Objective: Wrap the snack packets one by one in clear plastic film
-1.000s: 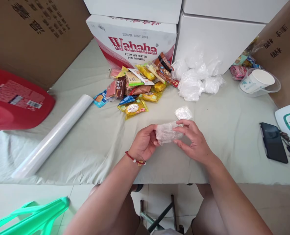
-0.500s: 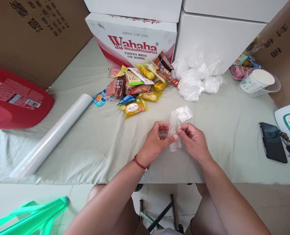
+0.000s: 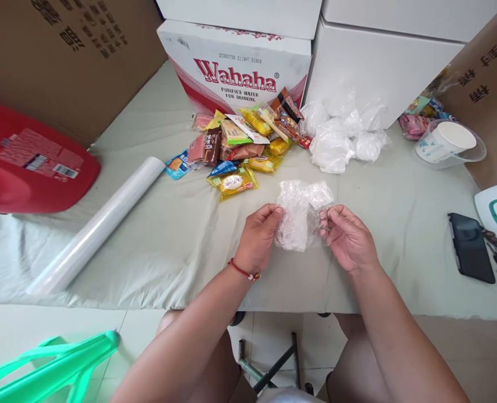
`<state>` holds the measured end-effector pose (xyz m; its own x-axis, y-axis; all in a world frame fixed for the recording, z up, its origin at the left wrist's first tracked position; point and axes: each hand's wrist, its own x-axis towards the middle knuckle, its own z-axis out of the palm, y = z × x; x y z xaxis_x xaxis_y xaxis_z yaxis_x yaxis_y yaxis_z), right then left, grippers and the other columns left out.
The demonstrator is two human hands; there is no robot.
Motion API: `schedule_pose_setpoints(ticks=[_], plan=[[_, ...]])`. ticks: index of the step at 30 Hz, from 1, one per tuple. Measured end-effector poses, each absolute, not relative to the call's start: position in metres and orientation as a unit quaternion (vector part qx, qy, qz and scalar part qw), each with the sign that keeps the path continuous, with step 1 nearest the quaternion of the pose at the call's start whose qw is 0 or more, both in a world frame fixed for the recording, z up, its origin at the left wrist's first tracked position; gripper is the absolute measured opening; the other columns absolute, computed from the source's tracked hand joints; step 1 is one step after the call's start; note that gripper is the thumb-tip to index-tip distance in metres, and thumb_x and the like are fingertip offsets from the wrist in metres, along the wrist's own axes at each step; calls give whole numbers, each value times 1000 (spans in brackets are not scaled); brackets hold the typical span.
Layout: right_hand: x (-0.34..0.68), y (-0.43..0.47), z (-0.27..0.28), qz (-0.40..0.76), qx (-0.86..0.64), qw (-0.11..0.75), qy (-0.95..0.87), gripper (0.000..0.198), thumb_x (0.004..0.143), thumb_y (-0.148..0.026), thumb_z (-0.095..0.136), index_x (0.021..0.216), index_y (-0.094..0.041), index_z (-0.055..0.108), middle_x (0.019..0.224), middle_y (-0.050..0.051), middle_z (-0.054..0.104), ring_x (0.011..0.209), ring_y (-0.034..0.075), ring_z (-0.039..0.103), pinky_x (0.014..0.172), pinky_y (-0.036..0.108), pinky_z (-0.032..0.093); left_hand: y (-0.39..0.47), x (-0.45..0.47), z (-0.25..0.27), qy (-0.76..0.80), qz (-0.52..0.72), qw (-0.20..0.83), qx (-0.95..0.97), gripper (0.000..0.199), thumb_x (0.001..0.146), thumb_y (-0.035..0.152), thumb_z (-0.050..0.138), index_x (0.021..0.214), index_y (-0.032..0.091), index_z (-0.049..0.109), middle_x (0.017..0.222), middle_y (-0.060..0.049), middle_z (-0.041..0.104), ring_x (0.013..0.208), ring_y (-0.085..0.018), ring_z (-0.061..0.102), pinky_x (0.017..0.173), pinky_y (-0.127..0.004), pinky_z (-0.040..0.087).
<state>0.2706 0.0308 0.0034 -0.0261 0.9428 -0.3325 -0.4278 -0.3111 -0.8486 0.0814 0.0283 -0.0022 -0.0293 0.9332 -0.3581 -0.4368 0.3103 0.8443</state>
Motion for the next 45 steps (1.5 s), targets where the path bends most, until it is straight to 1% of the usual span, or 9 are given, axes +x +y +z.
schedule_pose_setpoints(ticks=[8,13,20,23,25,28,31,35,45], plan=[[272,30,0,626,-519,496,-304,32,76,-43,84,78,-22,60,89,3,63,70,13,55,55,24,47,30,79,-7,521,557,583,281,30,86,43,69,73,21,55,69,5,43,64,-11,36,58,-23,31],[271,29,-7,559,-545,484,-395,38,83,-54,77,103,-26,62,115,5,64,100,18,62,80,32,58,27,78,-6,533,543,544,354,32,90,45,66,73,21,55,69,3,44,65,-13,36,59,-24,30],[267,23,-9,169,-559,471,-661,55,88,-39,75,137,-35,49,142,10,48,133,30,48,108,54,48,23,80,-4,568,507,497,417,29,93,39,64,72,20,58,66,3,49,64,-13,39,61,-25,31],[263,20,-5,90,-495,426,-752,62,88,-36,76,142,-37,48,147,12,44,138,35,41,111,59,43,22,79,-1,578,488,484,439,27,93,36,63,71,20,59,63,4,47,61,-13,38,60,-25,30],[262,21,-6,79,-489,411,-765,54,90,-36,74,140,-38,53,144,11,47,134,35,42,109,58,44,21,79,0,571,474,489,458,26,93,36,62,73,20,60,62,4,46,60,-13,37,59,-26,29],[263,25,-10,79,-507,415,-751,21,95,-30,68,114,-38,71,124,7,60,125,32,45,105,55,46,17,78,0,551,461,525,457,27,91,41,66,74,20,62,62,4,44,59,-12,35,57,-26,27],[264,26,-13,104,-505,423,-745,14,96,-28,67,96,-38,77,112,5,65,121,31,45,103,55,46,15,77,0,536,464,566,420,40,90,52,66,68,20,59,62,3,45,60,-13,36,57,-27,28],[263,23,-11,140,-475,397,-773,14,96,-30,67,93,-38,78,119,4,66,125,30,46,108,56,46,16,76,-5,520,433,609,413,47,87,59,67,64,19,56,61,3,45,59,-13,36,56,-27,28],[301,32,0,281,-424,350,-787,13,97,-34,68,99,-39,80,149,-1,52,147,27,36,119,58,39,21,67,-12,510,511,562,405,47,92,59,63,68,21,48,64,4,40,60,-12,33,56,-26,28]])
